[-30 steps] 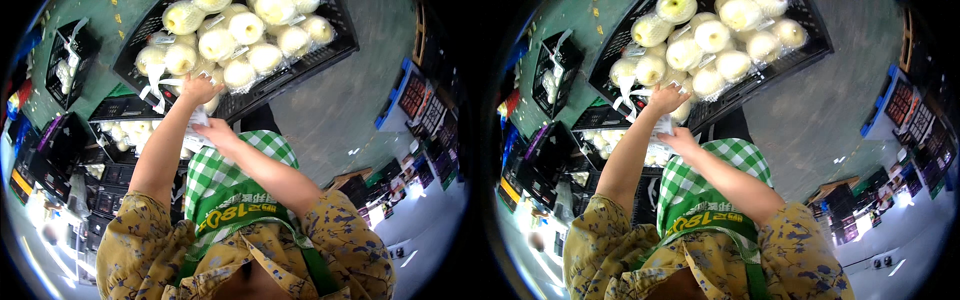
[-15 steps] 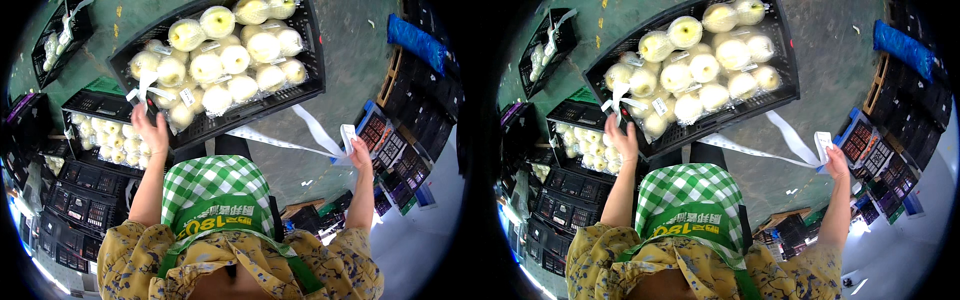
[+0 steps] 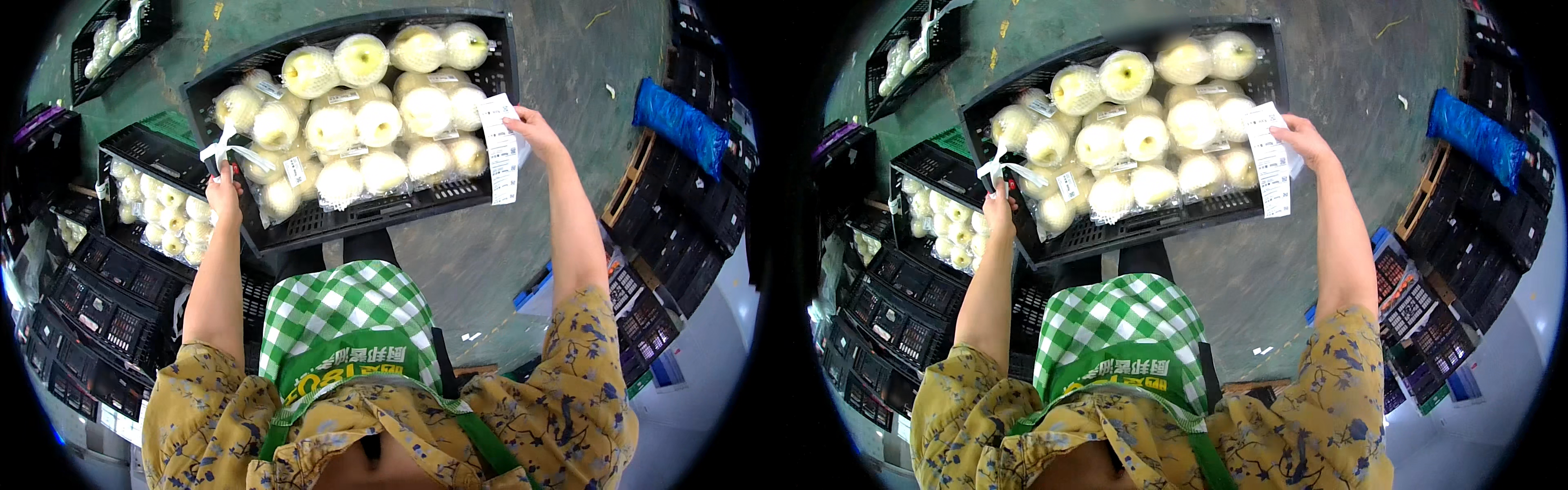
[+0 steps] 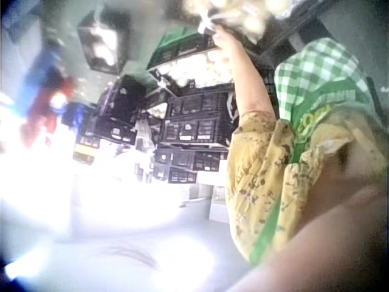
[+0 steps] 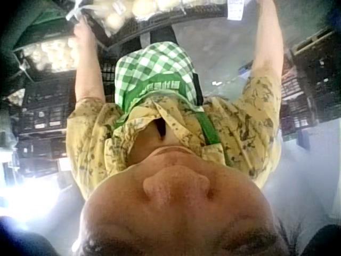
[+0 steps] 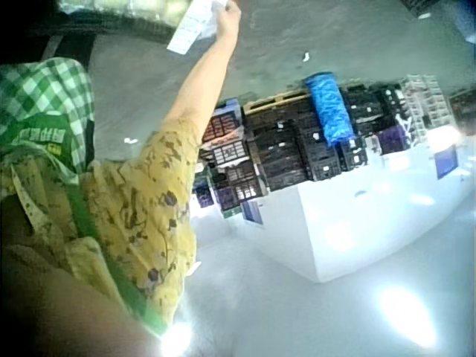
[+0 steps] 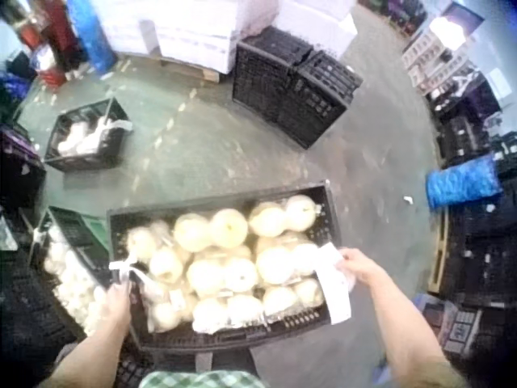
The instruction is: The person applies printed labels to individually wrapped pears in a black crate. They tear off labels from a roll, smooth them onto the plastic wrap, and occasionally adjust the pears within the crate. The process is repeated for multiple pears throughout the clip.
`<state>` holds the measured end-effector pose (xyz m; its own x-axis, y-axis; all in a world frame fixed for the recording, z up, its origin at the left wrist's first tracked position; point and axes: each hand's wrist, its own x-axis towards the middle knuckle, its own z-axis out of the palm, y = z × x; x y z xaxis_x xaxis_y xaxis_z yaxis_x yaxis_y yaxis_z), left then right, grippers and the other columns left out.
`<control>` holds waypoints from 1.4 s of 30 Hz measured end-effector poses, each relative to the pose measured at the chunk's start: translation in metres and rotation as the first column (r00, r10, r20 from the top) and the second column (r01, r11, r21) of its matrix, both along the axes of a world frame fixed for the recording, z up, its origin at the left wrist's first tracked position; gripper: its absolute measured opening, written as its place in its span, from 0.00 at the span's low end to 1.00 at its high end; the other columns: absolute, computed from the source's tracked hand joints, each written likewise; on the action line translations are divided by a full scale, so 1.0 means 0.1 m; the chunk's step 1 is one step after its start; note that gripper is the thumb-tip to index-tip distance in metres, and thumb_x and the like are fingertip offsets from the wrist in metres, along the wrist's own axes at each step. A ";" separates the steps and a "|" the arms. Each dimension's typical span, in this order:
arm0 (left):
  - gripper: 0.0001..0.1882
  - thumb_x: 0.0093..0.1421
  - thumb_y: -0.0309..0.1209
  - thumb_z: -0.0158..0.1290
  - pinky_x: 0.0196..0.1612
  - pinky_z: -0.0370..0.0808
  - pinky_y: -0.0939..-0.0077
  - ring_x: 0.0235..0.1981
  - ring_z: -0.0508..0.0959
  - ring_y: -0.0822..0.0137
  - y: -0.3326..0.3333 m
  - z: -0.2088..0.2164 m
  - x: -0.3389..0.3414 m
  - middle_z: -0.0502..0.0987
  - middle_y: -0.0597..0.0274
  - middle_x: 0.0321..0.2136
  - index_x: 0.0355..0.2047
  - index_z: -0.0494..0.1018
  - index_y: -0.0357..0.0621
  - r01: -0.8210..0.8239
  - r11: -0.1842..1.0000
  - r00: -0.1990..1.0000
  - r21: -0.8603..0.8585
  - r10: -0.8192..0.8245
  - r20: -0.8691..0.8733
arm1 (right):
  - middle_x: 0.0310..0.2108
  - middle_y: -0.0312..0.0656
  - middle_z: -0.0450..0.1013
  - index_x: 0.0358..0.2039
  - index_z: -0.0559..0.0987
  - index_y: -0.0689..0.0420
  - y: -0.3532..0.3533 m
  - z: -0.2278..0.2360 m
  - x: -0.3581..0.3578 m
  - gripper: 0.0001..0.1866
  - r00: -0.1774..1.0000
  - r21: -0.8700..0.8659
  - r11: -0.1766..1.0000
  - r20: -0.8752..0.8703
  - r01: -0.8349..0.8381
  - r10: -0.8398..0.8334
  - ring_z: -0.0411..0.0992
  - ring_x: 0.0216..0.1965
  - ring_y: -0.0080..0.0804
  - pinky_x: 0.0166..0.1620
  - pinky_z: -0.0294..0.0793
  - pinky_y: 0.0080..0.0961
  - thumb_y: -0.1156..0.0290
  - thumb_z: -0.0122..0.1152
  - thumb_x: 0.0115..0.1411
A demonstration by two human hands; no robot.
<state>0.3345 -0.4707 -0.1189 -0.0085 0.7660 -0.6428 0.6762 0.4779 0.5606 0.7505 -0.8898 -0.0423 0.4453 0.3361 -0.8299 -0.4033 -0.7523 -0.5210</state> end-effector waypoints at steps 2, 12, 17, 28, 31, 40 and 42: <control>0.22 0.53 0.50 0.53 0.20 0.65 0.80 0.14 0.68 0.75 0.01 0.02 0.00 0.68 0.66 0.13 0.29 0.71 0.40 0.037 0.999 0.997 0.012 -0.036 -0.062 | 0.41 0.43 0.71 0.46 0.71 0.64 0.10 -0.03 0.00 0.21 0.989 -0.009 0.993 -0.084 0.120 -0.121 0.70 0.42 0.29 0.46 0.67 0.26 0.69 0.58 0.52; 0.31 0.51 0.54 0.51 0.37 0.67 0.66 0.30 0.75 0.53 0.24 -0.46 -0.29 0.76 0.46 0.28 0.32 0.73 0.31 0.290 0.948 0.908 0.131 -0.230 -0.350 | 0.38 0.43 0.72 0.46 0.69 0.65 0.25 -0.10 -0.08 0.21 0.954 0.043 0.957 -0.112 0.285 -0.279 0.71 0.39 0.30 0.42 0.71 0.27 0.70 0.59 0.52; 0.26 0.52 0.52 0.53 0.23 0.66 0.71 0.17 0.71 0.65 0.21 -0.38 -0.21 0.72 0.58 0.16 0.23 0.70 0.35 0.212 0.967 0.963 0.144 -0.181 -0.202 | 0.39 0.44 0.72 0.47 0.69 0.65 0.14 -0.25 -0.06 0.22 0.969 0.144 0.960 -0.087 0.242 -0.231 0.71 0.38 0.30 0.40 0.71 0.27 0.69 0.58 0.53; 0.20 0.48 0.23 0.54 0.50 0.64 0.65 0.46 0.69 0.54 -0.88 0.77 1.31 0.70 0.53 0.44 0.44 0.70 0.41 0.745 0.173 0.324 0.644 -0.938 -0.122 | 0.37 0.40 0.73 0.45 0.72 0.61 0.04 -0.28 -0.21 0.19 0.982 0.138 0.983 0.128 0.118 -0.136 0.71 0.37 0.26 0.40 0.72 0.23 0.68 0.59 0.52; 0.19 0.48 0.24 0.53 0.48 0.67 0.66 0.46 0.69 0.56 -1.18 0.84 2.40 0.70 0.55 0.45 0.43 0.71 0.42 0.727 0.250 0.255 0.639 -0.963 0.087 | 0.35 0.40 0.73 0.42 0.73 0.62 0.26 -0.12 -0.27 0.18 0.977 0.165 0.966 0.036 0.200 -0.209 0.71 0.35 0.26 0.39 0.72 0.23 0.68 0.60 0.51; 0.23 0.50 0.26 0.45 0.57 0.53 0.51 0.50 0.65 0.55 -1.64 0.65 2.67 0.64 0.51 0.48 0.50 0.65 0.49 0.922 -0.137 0.019 0.363 -0.919 -0.394 | 0.52 0.53 0.61 0.42 0.74 0.64 0.23 0.09 -0.44 0.19 0.971 0.073 0.983 0.158 0.168 -0.178 0.61 0.53 0.37 0.54 0.61 0.29 0.70 0.61 0.49; 0.25 0.50 0.28 0.49 0.58 0.52 0.49 0.54 0.61 0.54 -1.70 0.68 2.52 0.63 0.51 0.50 0.51 0.64 0.50 0.895 -0.096 0.075 0.435 -0.930 -0.359 | 0.54 0.54 0.59 0.42 0.75 0.63 0.10 0.00 -0.41 0.19 0.973 0.093 0.977 0.107 0.194 -0.204 0.57 0.57 0.38 0.57 0.56 0.29 0.70 0.61 0.49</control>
<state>0.5864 -0.6403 -0.0514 0.9676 0.1618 -0.1939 0.2318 -0.8737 0.4277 0.7098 -0.8794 -0.0422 0.6013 0.2950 -0.7426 -0.4742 -0.6162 -0.6288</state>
